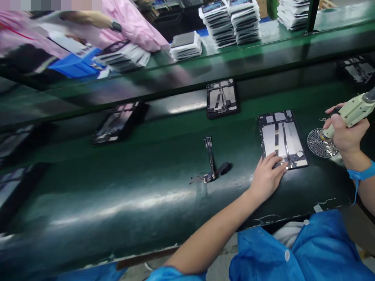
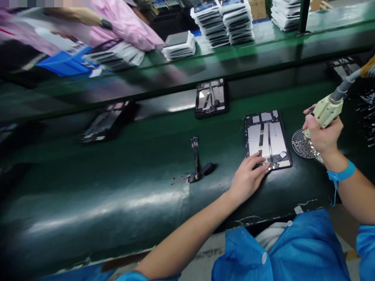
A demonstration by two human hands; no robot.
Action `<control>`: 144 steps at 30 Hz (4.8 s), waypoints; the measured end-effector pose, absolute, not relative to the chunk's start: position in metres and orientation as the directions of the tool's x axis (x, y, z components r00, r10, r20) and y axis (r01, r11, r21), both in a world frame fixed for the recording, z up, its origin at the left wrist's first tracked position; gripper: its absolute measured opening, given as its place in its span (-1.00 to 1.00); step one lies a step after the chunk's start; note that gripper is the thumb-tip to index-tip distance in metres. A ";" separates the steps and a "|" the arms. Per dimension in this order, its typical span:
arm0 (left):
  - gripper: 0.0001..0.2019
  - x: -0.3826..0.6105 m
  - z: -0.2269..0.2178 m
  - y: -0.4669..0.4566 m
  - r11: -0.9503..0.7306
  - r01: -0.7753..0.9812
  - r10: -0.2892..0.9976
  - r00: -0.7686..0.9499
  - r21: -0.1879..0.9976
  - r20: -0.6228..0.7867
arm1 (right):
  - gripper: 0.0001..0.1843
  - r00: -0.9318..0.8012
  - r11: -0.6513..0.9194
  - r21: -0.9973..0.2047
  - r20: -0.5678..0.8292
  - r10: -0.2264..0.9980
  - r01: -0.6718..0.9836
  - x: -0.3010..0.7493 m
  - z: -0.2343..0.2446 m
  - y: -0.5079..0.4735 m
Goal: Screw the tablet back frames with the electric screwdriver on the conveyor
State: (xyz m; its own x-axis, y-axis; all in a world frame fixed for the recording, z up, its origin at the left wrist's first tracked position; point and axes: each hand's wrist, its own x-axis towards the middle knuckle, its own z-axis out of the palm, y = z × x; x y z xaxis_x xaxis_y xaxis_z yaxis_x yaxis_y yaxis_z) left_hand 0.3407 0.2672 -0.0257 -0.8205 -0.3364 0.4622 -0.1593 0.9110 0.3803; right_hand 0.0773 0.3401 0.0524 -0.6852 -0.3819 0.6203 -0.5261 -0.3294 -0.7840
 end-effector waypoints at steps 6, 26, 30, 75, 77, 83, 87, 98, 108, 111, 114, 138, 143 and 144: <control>-0.79 0.328 -0.027 0.256 0.896 -0.165 -0.359 -0.816 0.412 0.453 | -0.83 -0.658 -0.317 -0.763 0.646 -0.386 -0.563 0.075 0.047 0.335; -0.81 0.328 -0.026 0.262 0.877 -0.168 -0.402 -0.771 0.451 0.495 | -0.74 -0.648 -0.315 -0.781 0.624 -0.436 -0.539 0.078 0.041 0.316; -0.82 0.328 -0.026 0.261 0.880 -0.157 -0.396 -0.765 0.448 0.509 | -0.73 -0.666 -0.303 -0.790 0.612 -0.425 -0.533 0.078 0.041 0.315; -0.76 0.316 -0.027 0.258 0.861 -0.158 -0.415 -0.768 0.484 0.487 | -0.72 -0.391 -0.493 -0.819 0.574 -0.720 -0.295 0.167 0.049 0.327; -0.77 0.316 -0.028 0.258 0.868 -0.144 -0.407 -0.756 0.475 0.513 | -0.74 -0.407 -0.463 -0.826 0.562 -0.720 -0.321 0.169 0.047 0.328; -0.77 0.318 -0.027 0.257 0.864 -0.149 -0.413 -0.757 0.481 0.507 | -0.73 -0.427 -0.446 -0.821 0.568 -0.704 -0.357 0.170 0.050 0.328; -0.78 0.318 -0.026 0.258 0.860 -0.158 -0.418 -0.765 0.486 0.490 | -0.80 -0.592 -0.474 -0.753 0.655 -0.470 -0.456 0.140 0.065 0.322; -0.79 0.319 -0.026 0.258 0.855 -0.155 -0.423 -0.761 0.495 0.492 | -0.79 -0.648 -0.316 -0.756 0.654 -0.390 -0.574 0.076 0.044 0.326; -0.79 0.319 -0.025 0.258 0.849 -0.148 -0.424 -0.763 0.508 0.487 | -0.79 -0.665 -0.301 -0.770 0.638 -0.389 -0.562 0.074 0.040 0.326; -0.79 0.320 -0.024 0.258 0.849 -0.148 -0.423 -0.765 0.507 0.485 | -0.80 -0.671 -0.286 -0.778 0.628 -0.394 -0.560 0.073 0.039 0.326; -0.79 0.320 -0.025 0.258 0.845 -0.155 -0.427 -0.771 0.512 0.471 | -0.80 -0.678 -0.280 -0.784 0.620 -0.395 -0.554 0.073 0.038 0.327; -0.65 0.314 -0.025 0.259 0.801 -0.133 -0.441 -0.790 0.583 0.426 | -0.77 -0.467 -0.469 -0.825 0.566 -0.679 -0.316 0.183 0.063 0.317; -0.65 0.314 -0.024 0.259 0.791 -0.148 -0.446 -0.803 0.593 0.395 | -0.76 -0.455 -0.474 -0.828 0.561 -0.692 -0.300 0.184 0.059 0.317; -0.65 0.314 -0.024 0.259 0.791 -0.149 -0.447 -0.802 0.593 0.395 | -0.76 -0.449 -0.481 -0.826 0.564 -0.693 -0.294 0.184 0.059 0.317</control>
